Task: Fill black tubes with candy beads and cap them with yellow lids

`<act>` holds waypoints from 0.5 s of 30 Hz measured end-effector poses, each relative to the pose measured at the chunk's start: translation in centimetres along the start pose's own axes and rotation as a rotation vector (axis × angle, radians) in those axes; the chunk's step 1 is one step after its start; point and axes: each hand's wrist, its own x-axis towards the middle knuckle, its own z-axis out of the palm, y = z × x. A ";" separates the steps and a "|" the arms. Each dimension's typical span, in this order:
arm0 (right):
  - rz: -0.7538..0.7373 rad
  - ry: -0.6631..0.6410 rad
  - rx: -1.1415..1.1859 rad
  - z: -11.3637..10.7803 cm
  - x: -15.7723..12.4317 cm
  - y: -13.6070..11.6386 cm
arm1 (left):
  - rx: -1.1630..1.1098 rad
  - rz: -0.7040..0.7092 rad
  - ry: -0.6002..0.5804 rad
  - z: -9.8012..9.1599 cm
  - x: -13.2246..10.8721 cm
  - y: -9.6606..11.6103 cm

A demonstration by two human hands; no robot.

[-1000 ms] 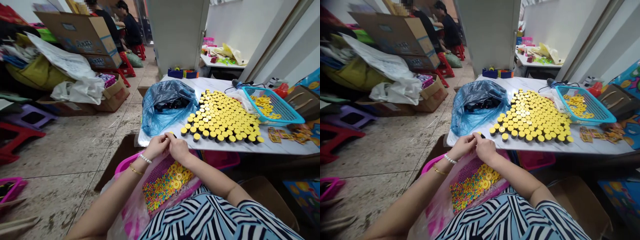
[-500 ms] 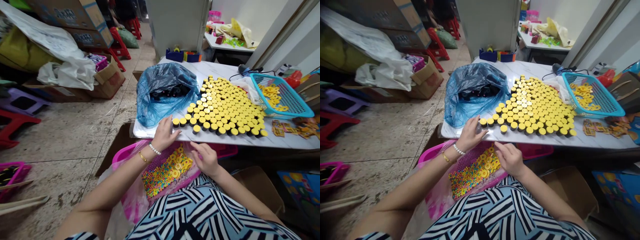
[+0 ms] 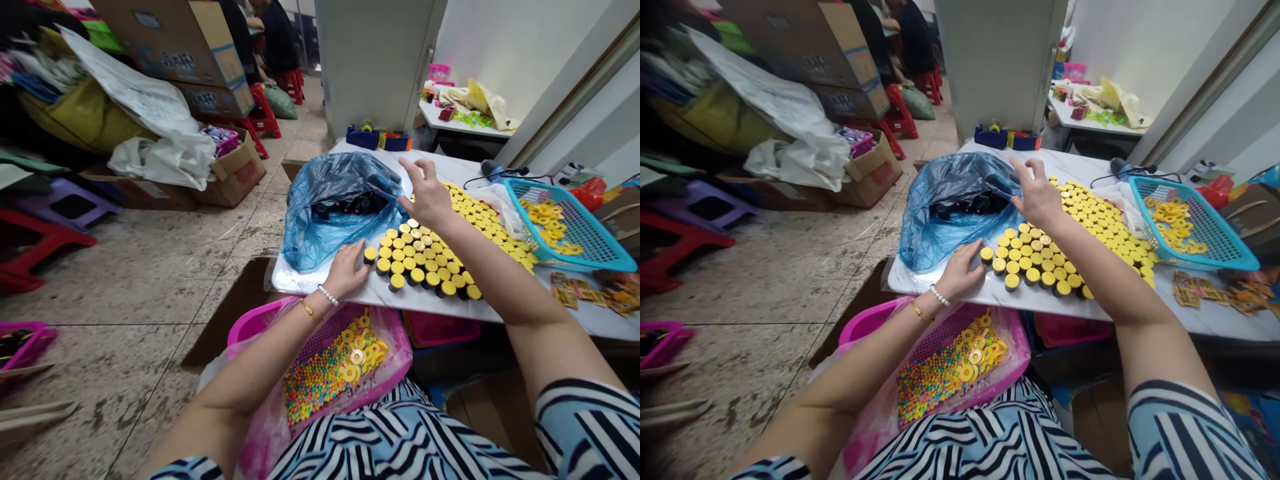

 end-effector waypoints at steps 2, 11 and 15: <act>0.151 -0.197 -0.040 2.7 5.2 -0.1 | -0.005 0.005 -0.014 -0.3 -0.3 0.2; 0.294 -0.437 0.026 10.8 10.7 -5.9 | -0.052 0.049 -0.061 -0.9 -0.6 1.3; 0.302 -0.485 0.060 11.4 11.2 -7.1 | -0.074 0.034 -0.059 -0.9 -0.4 1.6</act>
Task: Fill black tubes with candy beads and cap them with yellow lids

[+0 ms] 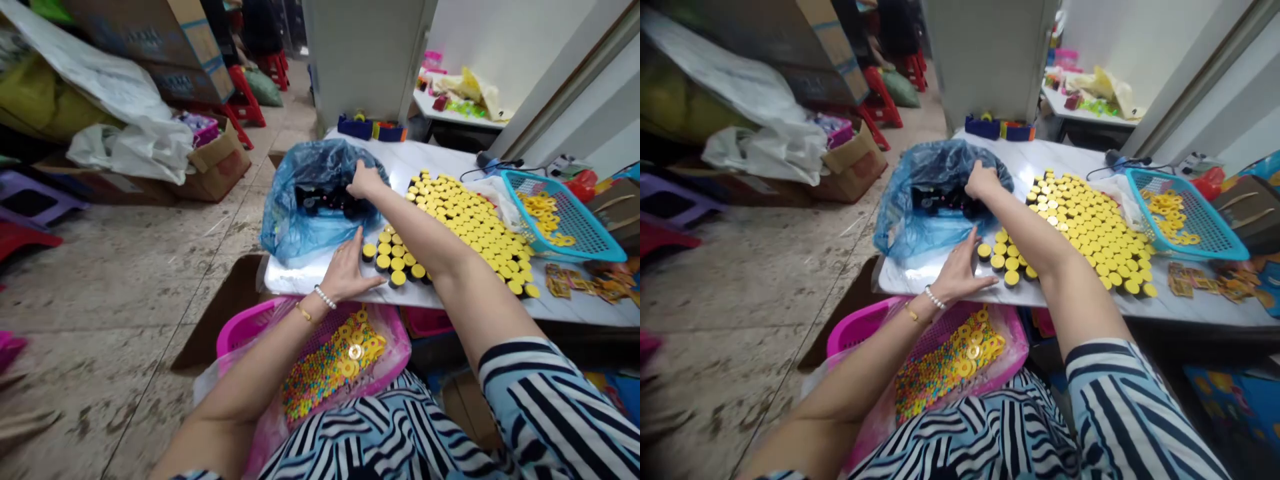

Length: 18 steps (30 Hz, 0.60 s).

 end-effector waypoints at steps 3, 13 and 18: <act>-0.075 -0.019 0.023 -0.2 -0.6 0.9 | -0.013 0.015 0.000 0.4 0.1 -0.1; -0.357 0.070 0.024 -2.9 -16.7 14.9 | 0.131 -0.072 -0.090 1.7 1.1 0.3; -0.113 0.225 0.052 -2.6 -19.2 18.3 | 0.144 -0.108 -0.099 2.4 3.1 0.6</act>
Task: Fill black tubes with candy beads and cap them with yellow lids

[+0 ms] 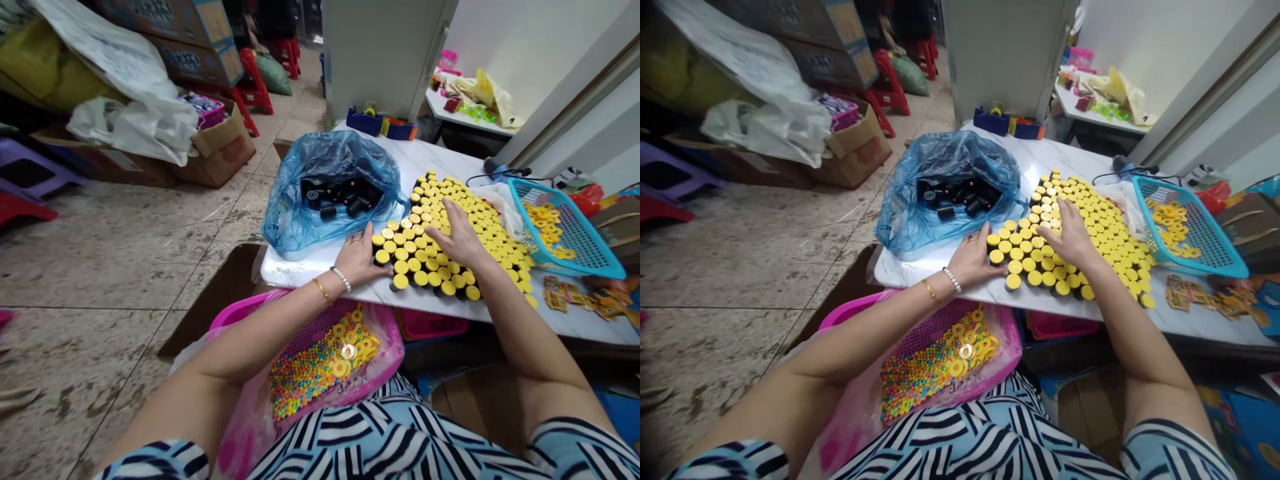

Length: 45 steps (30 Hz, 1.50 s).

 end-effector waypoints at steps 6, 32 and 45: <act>-0.217 0.107 0.012 2.4 -6.6 -5.2 | -0.024 0.037 -0.024 -0.1 0.7 -0.1; -0.192 0.264 0.107 4.7 -13.4 -6.2 | 0.469 0.023 -0.095 -5.9 9.1 -4.8; -0.208 0.262 0.098 4.2 -12.0 -5.4 | -0.028 0.107 0.288 -6.4 -2.0 -0.7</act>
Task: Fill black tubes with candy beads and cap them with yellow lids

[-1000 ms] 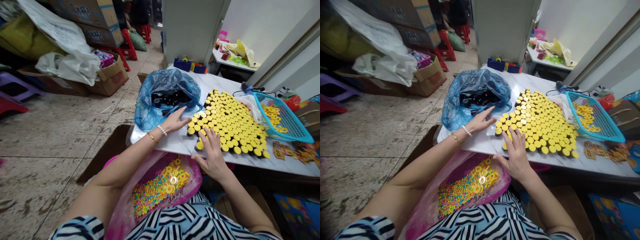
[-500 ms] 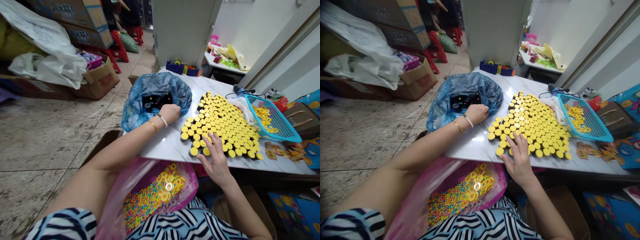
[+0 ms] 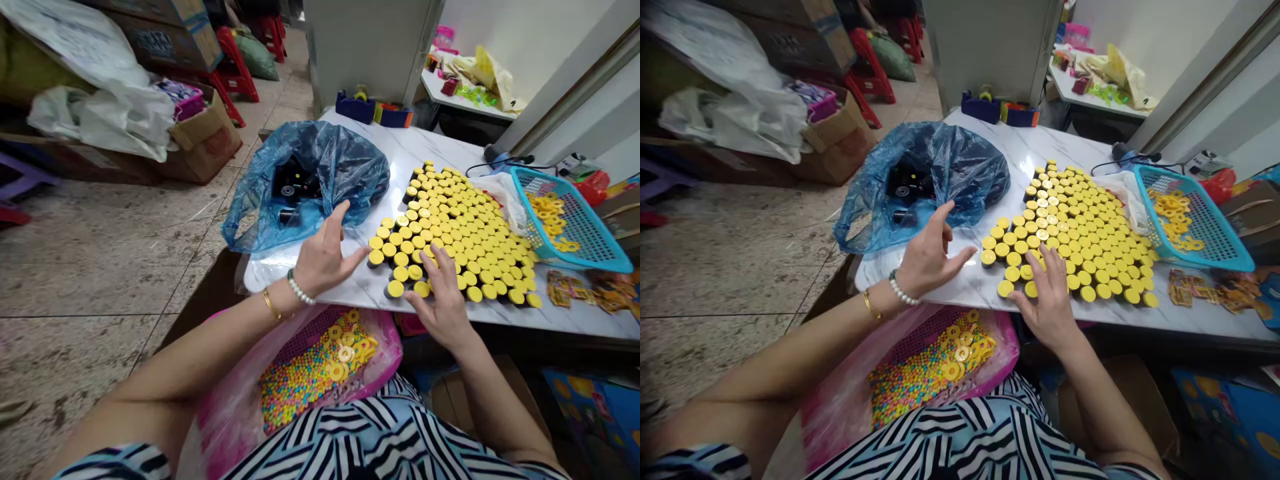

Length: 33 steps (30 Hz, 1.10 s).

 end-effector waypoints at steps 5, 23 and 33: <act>0.093 -0.034 -0.069 -1.9 4.8 4.6 | -0.398 -0.088 -0.118 3.9 -1.7 0.7; 0.415 -0.414 -0.342 5.2 10.1 1.8 | -0.828 -0.335 -0.013 10.3 5.6 2.6; 0.481 -0.389 -0.357 6.1 11.2 1.7 | -1.137 -0.413 -0.083 12.1 9.9 0.7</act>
